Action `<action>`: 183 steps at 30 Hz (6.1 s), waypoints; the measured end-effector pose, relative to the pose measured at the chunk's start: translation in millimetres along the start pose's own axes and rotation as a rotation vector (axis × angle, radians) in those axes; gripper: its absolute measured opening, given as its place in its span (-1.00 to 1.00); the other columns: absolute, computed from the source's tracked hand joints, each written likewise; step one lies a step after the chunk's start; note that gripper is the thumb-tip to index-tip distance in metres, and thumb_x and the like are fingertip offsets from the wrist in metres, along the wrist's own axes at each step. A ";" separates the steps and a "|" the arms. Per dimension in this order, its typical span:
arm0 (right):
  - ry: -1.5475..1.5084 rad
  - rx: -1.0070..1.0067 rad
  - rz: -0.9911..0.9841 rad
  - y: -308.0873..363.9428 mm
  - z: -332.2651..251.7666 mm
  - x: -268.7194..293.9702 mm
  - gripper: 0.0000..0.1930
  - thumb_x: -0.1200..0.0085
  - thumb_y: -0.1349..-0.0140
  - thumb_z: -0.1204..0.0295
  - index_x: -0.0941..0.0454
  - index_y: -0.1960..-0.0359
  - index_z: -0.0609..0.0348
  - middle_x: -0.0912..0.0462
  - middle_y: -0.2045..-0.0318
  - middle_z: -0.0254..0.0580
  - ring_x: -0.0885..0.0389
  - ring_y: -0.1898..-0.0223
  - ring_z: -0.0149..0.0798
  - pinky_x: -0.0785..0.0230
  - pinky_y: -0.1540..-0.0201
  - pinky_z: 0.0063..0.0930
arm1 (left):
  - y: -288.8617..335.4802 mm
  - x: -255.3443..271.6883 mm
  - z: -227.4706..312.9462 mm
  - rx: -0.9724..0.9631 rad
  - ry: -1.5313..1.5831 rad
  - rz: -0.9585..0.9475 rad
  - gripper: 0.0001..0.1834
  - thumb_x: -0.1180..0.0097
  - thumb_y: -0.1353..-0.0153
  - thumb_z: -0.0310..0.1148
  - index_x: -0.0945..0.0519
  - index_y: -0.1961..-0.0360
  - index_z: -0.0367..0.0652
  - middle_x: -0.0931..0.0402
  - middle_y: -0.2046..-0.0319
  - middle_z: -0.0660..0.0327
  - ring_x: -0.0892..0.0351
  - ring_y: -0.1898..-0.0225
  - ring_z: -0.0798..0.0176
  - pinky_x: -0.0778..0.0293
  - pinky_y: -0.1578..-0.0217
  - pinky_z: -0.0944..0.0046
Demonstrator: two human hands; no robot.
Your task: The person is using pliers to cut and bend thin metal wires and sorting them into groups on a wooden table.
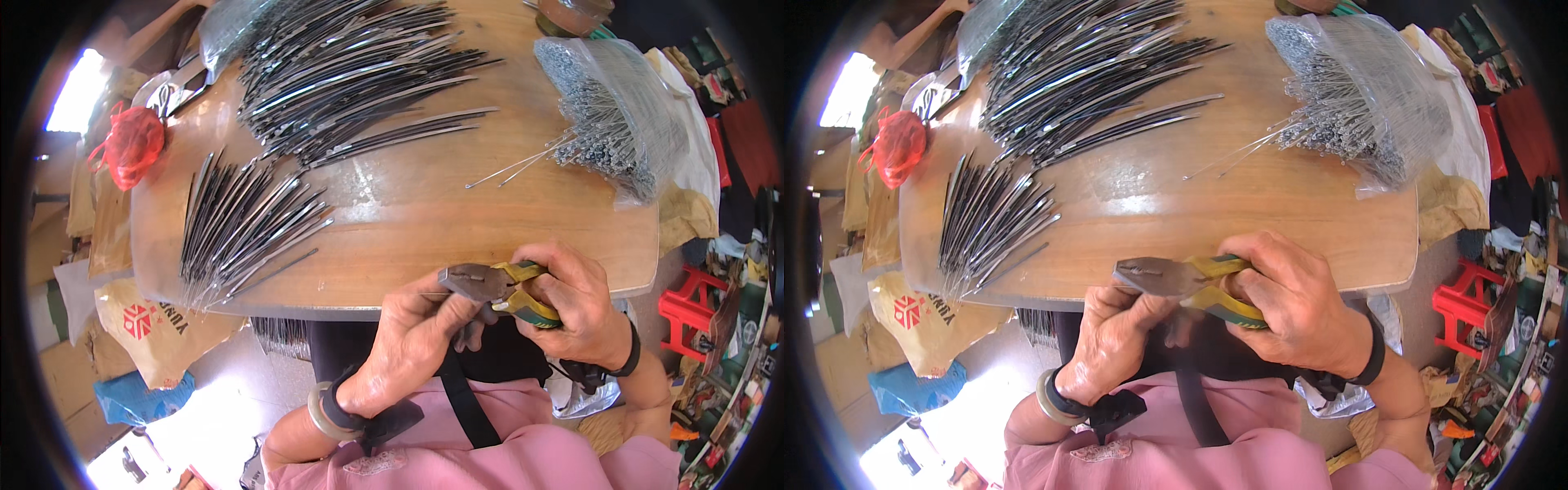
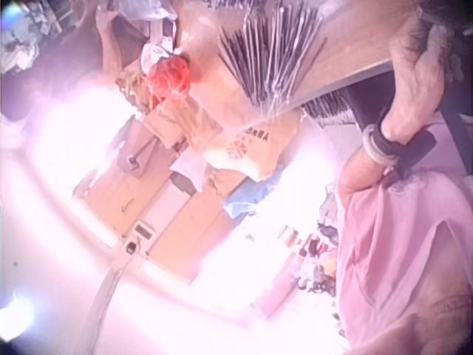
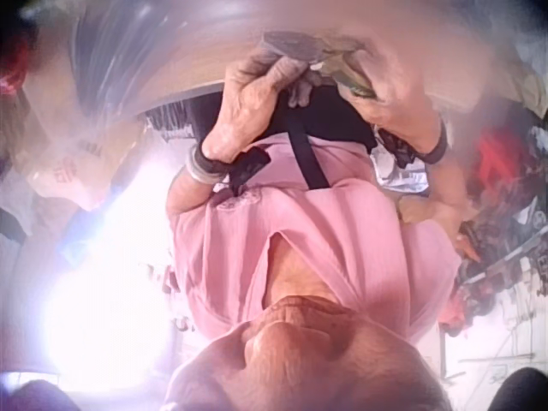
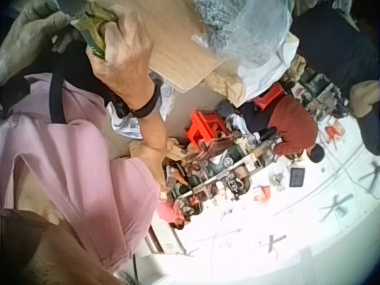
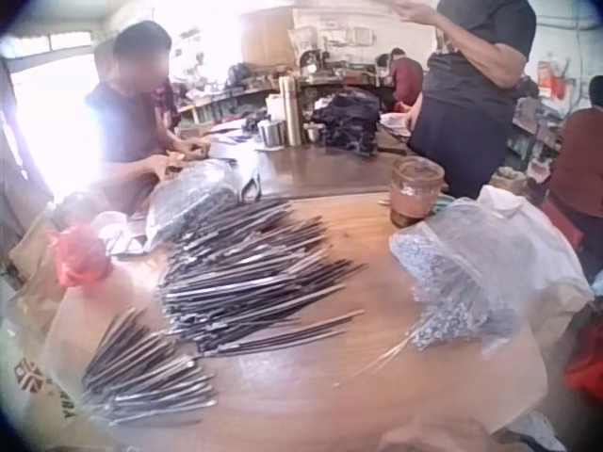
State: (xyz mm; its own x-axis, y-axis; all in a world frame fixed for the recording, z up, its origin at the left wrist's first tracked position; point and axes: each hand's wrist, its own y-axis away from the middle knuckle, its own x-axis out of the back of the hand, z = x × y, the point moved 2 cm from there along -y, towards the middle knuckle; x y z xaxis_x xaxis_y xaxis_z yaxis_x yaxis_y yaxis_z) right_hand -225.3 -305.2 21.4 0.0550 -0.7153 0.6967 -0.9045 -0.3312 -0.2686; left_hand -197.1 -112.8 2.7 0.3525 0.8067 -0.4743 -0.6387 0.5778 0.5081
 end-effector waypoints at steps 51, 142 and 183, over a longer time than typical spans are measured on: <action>0.550 -0.092 0.094 -2.8 -41.0 132.5 -0.79 -0.19 0.16 0.61 -0.48 0.43 0.39 -0.52 0.25 0.07 -0.55 0.29 -0.01 -0.40 0.24 -0.37 | -7.6 94.6 79.8 -0.541 -1.011 0.434 -0.94 -0.03 -0.25 -0.53 -0.49 0.30 -0.32 -0.47 0.59 0.20 -0.42 0.65 0.30 -0.31 0.62 0.34; 0.052 -0.122 0.009 30.0 -6.3 -2.9 -0.77 -0.29 0.28 0.51 -0.53 0.53 0.29 -0.54 0.22 -0.06 -0.51 0.27 0.01 -0.32 0.21 -0.15 | 28.5 22.4 -24.3 0.114 0.282 0.103 -0.85 -0.06 -0.29 -0.45 -0.51 0.28 -0.37 -0.30 0.71 0.26 -0.18 0.75 0.45 -0.05 0.72 0.45; -0.016 0.033 0.235 -117.8 -11.8 11.3 -0.83 -0.28 0.03 0.66 -0.60 0.35 0.35 -0.56 0.16 0.01 -0.59 0.25 -0.21 -0.46 0.25 -0.45 | 21.9 57.6 61.3 -0.660 -0.776 0.236 -0.48 -0.26 0.06 -0.63 -0.49 -0.03 -0.39 -0.56 0.08 -0.06 -0.54 0.05 0.08 -0.41 -0.02 0.18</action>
State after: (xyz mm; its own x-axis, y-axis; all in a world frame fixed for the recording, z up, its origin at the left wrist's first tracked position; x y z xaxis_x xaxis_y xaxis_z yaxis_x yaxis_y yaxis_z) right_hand -123.2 -267.1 68.8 -0.1480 -0.7848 0.6018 -0.8788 -0.1748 -0.4440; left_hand -148.9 -46.1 30.7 0.3633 0.8832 0.2966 -0.9127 0.4013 -0.0770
